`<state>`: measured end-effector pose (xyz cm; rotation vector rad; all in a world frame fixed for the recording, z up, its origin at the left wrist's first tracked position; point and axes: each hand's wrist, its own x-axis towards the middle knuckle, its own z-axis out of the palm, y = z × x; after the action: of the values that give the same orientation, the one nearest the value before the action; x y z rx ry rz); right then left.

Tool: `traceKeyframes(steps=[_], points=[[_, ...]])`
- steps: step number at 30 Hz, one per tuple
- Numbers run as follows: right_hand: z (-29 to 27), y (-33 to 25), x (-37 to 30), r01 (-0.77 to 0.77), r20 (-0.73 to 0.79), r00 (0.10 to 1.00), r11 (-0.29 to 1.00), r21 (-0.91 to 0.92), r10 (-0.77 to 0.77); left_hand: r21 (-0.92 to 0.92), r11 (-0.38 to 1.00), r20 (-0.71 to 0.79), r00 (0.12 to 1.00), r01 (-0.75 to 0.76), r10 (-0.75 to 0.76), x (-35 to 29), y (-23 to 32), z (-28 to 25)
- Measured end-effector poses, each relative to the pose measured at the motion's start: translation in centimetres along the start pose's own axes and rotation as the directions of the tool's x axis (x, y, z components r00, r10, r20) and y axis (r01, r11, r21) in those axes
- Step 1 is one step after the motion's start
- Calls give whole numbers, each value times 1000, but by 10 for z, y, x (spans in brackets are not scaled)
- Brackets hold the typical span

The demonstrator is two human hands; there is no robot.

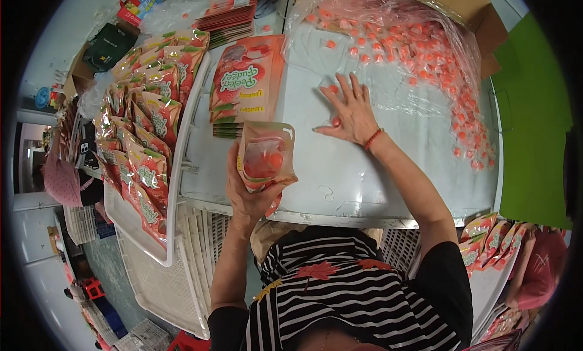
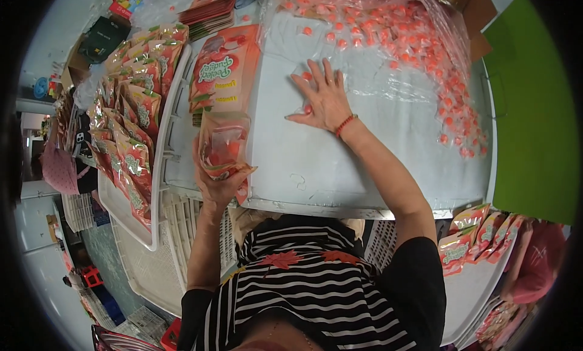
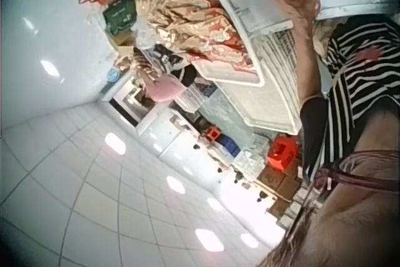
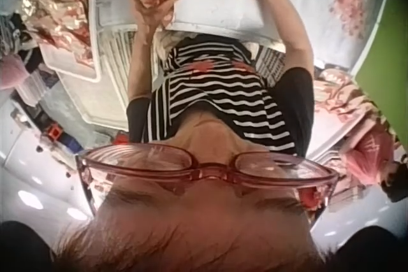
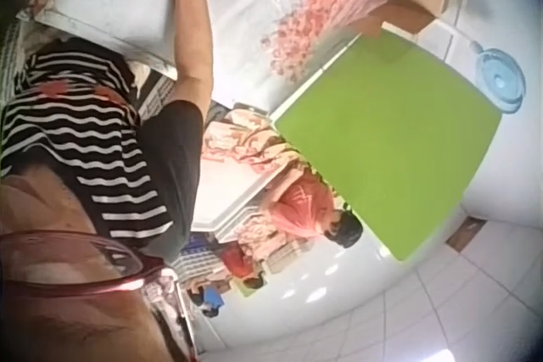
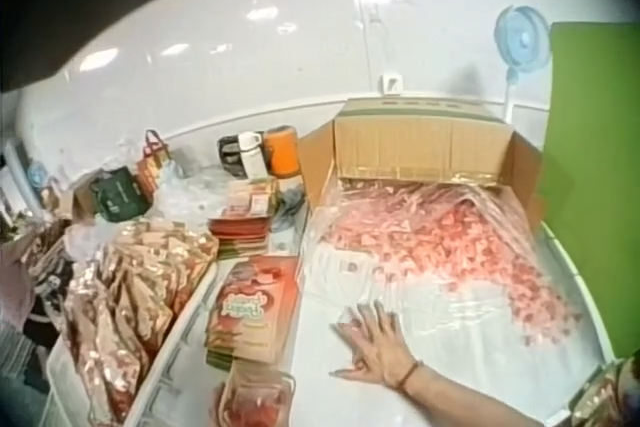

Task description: Manually picking up individual candies and placing them into small plastic bags.

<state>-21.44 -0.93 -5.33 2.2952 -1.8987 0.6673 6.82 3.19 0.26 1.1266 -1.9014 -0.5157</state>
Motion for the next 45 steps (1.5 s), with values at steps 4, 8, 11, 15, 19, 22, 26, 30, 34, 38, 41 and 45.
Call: traceKeyframes(steps=[4, 8, 11, 15, 19, 22, 26, 30, 34, 38, 41, 45], points=[[13, 3, 22, 61, 23, 998, 998, 23, -62, -128, 987, 80, 993, 102, -92, 0, 0, 6], [14, -19, 9, 65, -48, 997, 991, 113, -60, -69, 998, 43, 999, 8, -5, 7, 3, 11], [12, -34, -18, 116, -122, 987, 986, 117, -102, -103, 994, -63, 998, -33, 27, 17, 6, 23], [10, -34, -23, 103, -149, 985, 984, 147, -81, -67, 998, -25, 1000, 11, -13, 29, 11, 36], [-13, -36, 12, -283, -207, 878, 817, 503, 431, 4, 999, 20, 999, -33, 33, 32, 18, 40], [-58, -41, 39, -224, 194, 747, -34, 974, 635, 65, 996, 14, 998, -59, 58, 32, 20, 44], [-86, -86, 54, -110, 231, 801, -245, 963, 552, 85, 985, -22, 988, -148, 150, 33, 19, 51], [-96, -106, 50, -321, 197, 892, 262, 910, 408, 114, 987, -36, 992, -115, 119, 30, 15, 51], [-104, -113, 35, -109, -66, 974, 708, 698, 215, 79, 991, -78, 990, -108, 114, 29, 10, 57], [-113, -125, 38, 121, -17, 992, 894, 432, -126, 70, 992, -90, 990, -106, 112, 35, 8, 60], [-125, -129, 47, 89, 43, 992, 916, 391, -115, 5, 994, -124, 986, -112, 112, 36, 14, 58], [-139, -137, 45, 247, -338, 931, 919, 307, -137, -417, 909, -223, 970, -7, -95, 40, 25, 54]])
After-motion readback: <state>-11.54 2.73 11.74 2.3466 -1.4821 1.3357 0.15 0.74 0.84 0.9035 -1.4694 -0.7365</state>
